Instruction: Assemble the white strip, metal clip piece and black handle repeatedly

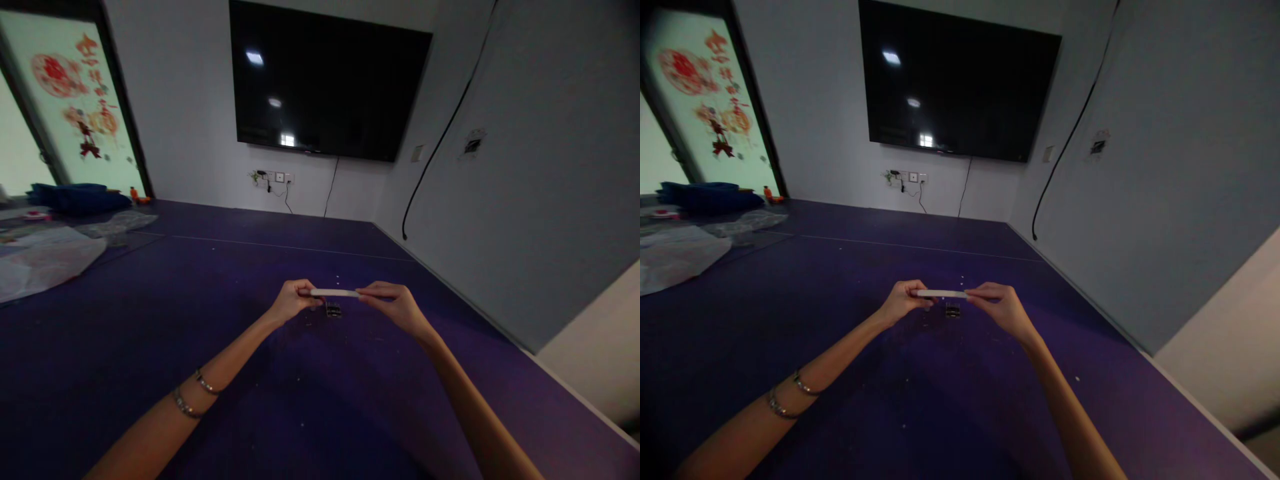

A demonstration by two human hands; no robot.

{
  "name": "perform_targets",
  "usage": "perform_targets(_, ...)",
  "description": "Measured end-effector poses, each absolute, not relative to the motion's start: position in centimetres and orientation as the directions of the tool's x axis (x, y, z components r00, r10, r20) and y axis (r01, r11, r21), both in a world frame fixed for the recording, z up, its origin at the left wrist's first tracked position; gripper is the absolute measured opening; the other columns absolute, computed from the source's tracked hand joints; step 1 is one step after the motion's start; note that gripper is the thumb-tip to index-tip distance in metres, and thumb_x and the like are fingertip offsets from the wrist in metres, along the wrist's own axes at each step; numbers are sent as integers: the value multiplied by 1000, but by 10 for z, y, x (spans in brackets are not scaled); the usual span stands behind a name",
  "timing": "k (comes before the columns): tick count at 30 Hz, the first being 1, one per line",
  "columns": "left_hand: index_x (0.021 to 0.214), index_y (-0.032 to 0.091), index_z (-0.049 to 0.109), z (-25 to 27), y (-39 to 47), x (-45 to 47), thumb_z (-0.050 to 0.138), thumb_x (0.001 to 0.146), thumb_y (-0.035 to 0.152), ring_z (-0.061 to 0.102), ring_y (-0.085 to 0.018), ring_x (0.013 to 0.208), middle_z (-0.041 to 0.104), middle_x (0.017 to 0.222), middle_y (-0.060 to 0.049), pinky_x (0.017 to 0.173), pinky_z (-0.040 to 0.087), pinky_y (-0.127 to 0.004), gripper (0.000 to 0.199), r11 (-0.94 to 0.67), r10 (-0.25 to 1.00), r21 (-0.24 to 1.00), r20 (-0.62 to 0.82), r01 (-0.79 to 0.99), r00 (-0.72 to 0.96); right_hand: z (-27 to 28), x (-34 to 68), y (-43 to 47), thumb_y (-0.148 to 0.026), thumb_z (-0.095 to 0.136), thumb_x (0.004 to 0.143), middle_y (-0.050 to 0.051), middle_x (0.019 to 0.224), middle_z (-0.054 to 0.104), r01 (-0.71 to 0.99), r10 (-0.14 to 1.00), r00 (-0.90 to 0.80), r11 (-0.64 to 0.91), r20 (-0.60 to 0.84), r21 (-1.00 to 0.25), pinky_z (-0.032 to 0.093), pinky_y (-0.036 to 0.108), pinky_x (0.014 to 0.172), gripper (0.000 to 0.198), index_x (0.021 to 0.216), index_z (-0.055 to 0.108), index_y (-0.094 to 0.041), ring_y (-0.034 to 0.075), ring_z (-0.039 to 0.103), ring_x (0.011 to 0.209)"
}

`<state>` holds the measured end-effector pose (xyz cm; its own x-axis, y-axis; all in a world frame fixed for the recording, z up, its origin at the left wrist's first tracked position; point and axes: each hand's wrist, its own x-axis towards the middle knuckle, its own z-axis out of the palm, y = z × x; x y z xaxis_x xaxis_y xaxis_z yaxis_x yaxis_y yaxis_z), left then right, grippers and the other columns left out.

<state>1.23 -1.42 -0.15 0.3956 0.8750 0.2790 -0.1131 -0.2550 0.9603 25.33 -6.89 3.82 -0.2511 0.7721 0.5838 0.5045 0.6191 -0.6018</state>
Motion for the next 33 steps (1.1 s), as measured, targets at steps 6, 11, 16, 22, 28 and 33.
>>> perform_targets(6, 63, 13, 56, -1, -14, 12, 73, 54, 13, 63, -13, 63, 70, 72, -5, 60, 48, -25, 20, -239, 873, 959, 280, -150, 400, 40, 254, -71, -33, 61, 76, 6, 85, 69, 526, 775, -204, 602, 599, -600, 48, 30, 67, 19, 89, 71, -23, 18, 63, 77)
perform_targets(11, 65, 12, 58, -1, -14, 13, 74, 53, 13, 63, -13, 62, 69, 70, -4, 59, 48, -24, 20, -261, 873, 957, 289, -123, 393, 45, 251, -74, -33, 61, 76, 5, 82, 69, 530, 769, -265, 620, 581, -578, 48, 29, 66, 19, 88, 72, -23, 18, 63, 75)
perform_targets(16, 63, 13, 57, -5, -12, 13, 76, 51, 16, 64, -16, 64, 69, 70, -5, 59, 49, -26, 23, -251, 873, 957, 290, -149, 393, 48, 250, -75, -33, 60, 77, 5, 83, 69, 574, 756, -235, 615, 611, -540, 48, 31, 67, 19, 88, 72, -24, 18, 63, 74)
perform_targets(22, 65, 13, 58, -3, -14, 12, 74, 54, 14, 62, -13, 60, 70, 71, -5, 59, 47, -25, 19, -275, 874, 956, 291, -97, 390, 50, 251, -76, -37, 60, 77, 4, 82, 69, 612, 757, -257, 609, 601, -504, 48, 34, 69, 19, 87, 72, -26, 18, 62, 70)
perform_targets(28, 68, 13, 58, -4, -13, 12, 75, 55, 18, 65, -17, 66, 70, 76, -8, 62, 48, -28, 23, -269, 881, 953, 301, -137, 366, 53, 262, -74, -36, 59, 77, 6, 83, 69, 623, 755, -164, 578, 635, -527, 47, 32, 67, 21, 87, 72, -23, 19, 62, 74)
perform_targets(33, 78, 14, 56, -8, -13, 14, 73, 60, 27, 62, -13, 53, 69, 74, -6, 55, 47, -26, 28, -271, 895, 943, 321, -193, 309, 52, 259, -74, -38, 62, 73, 6, 81, 70, 573, 798, 30, 480, 602, -664, 47, 31, 65, 25, 87, 72, -21, 19, 62, 73)
